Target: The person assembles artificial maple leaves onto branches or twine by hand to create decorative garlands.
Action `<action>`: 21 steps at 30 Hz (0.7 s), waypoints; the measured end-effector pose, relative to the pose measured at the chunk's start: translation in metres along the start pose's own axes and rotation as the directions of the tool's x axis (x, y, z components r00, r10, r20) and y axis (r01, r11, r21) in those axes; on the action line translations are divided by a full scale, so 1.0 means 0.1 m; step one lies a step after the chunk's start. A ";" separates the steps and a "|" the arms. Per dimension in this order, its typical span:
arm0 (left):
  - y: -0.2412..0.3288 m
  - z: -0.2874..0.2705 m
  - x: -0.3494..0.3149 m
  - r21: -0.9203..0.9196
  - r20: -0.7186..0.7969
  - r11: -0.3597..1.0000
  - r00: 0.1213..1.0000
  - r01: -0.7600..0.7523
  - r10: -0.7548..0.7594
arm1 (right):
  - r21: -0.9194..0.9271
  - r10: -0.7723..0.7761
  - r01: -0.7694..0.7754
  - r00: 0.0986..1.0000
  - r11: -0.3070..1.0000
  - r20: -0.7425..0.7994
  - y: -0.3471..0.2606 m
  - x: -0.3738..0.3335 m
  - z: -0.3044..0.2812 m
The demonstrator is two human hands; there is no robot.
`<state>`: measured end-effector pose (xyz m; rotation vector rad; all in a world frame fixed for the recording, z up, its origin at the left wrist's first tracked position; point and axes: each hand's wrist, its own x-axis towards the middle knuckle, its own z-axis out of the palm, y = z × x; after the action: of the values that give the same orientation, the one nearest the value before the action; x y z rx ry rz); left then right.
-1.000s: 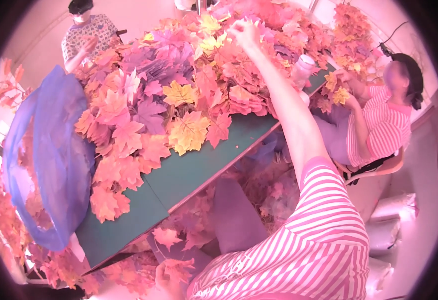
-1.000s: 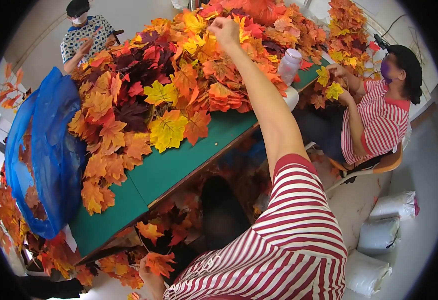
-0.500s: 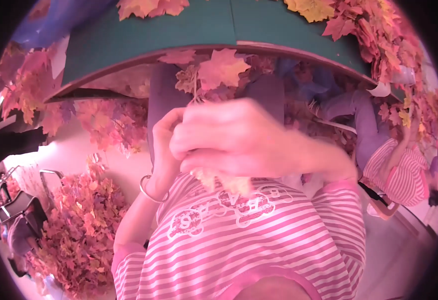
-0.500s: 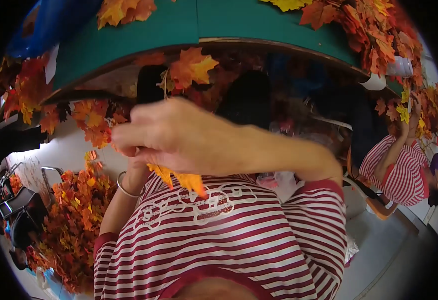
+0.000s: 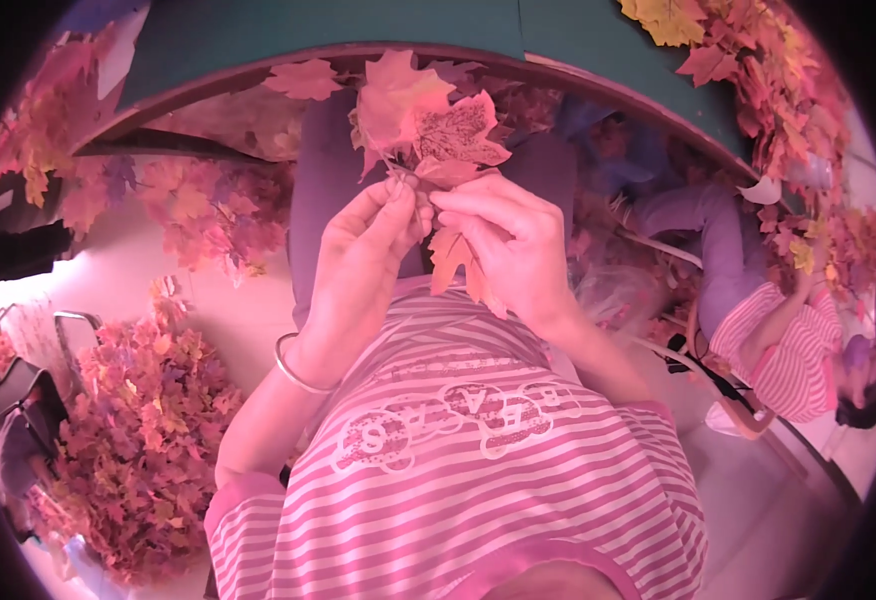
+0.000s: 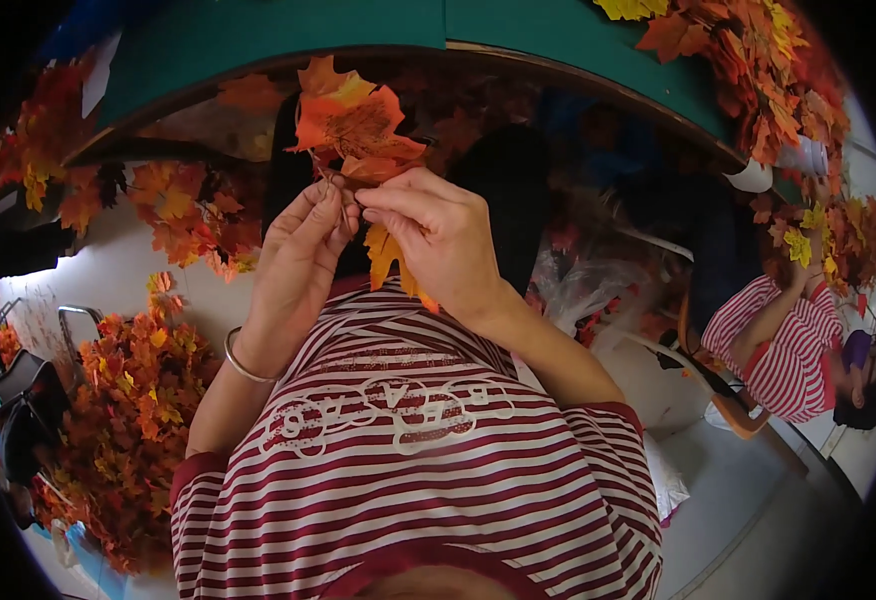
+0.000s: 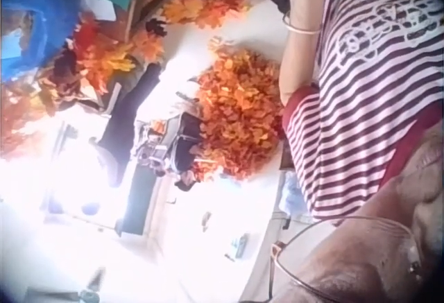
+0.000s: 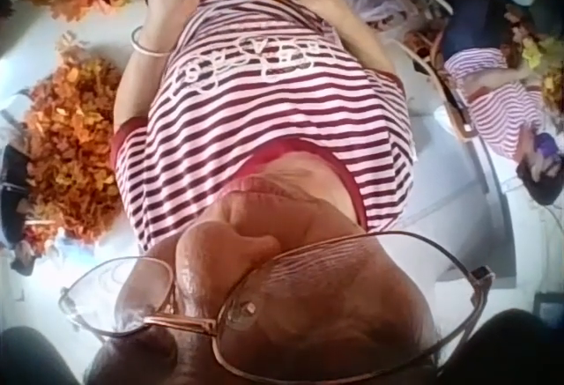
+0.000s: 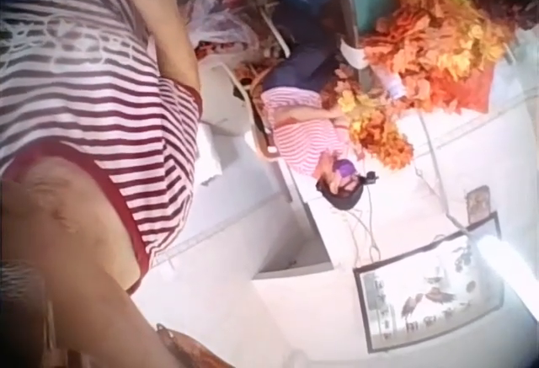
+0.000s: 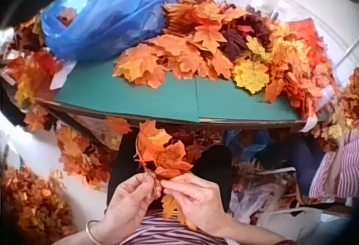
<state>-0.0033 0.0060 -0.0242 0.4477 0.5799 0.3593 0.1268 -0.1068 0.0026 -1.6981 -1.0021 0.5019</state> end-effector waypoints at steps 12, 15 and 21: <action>-0.09 0.02 0.01 -0.018 -0.056 0.998 0.997 -0.061 0.060 | 0.026 0.079 -0.078 0.995 0.997 -0.060 -0.08 0.04 0.00; -0.07 0.02 0.01 -0.004 -0.065 0.998 0.996 -0.068 0.068 | 0.008 0.082 -0.082 0.995 0.997 -0.054 -0.08 0.04 0.01; -0.09 0.05 -0.01 0.023 -0.088 0.996 0.993 -0.082 0.084 | -0.051 0.017 -0.019 0.999 0.999 -0.051 -0.09 0.05 0.04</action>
<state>0.0007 -0.0029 -0.0247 0.4773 0.6527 0.4550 0.1235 -0.0998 0.0099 -1.7585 -0.9710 0.4459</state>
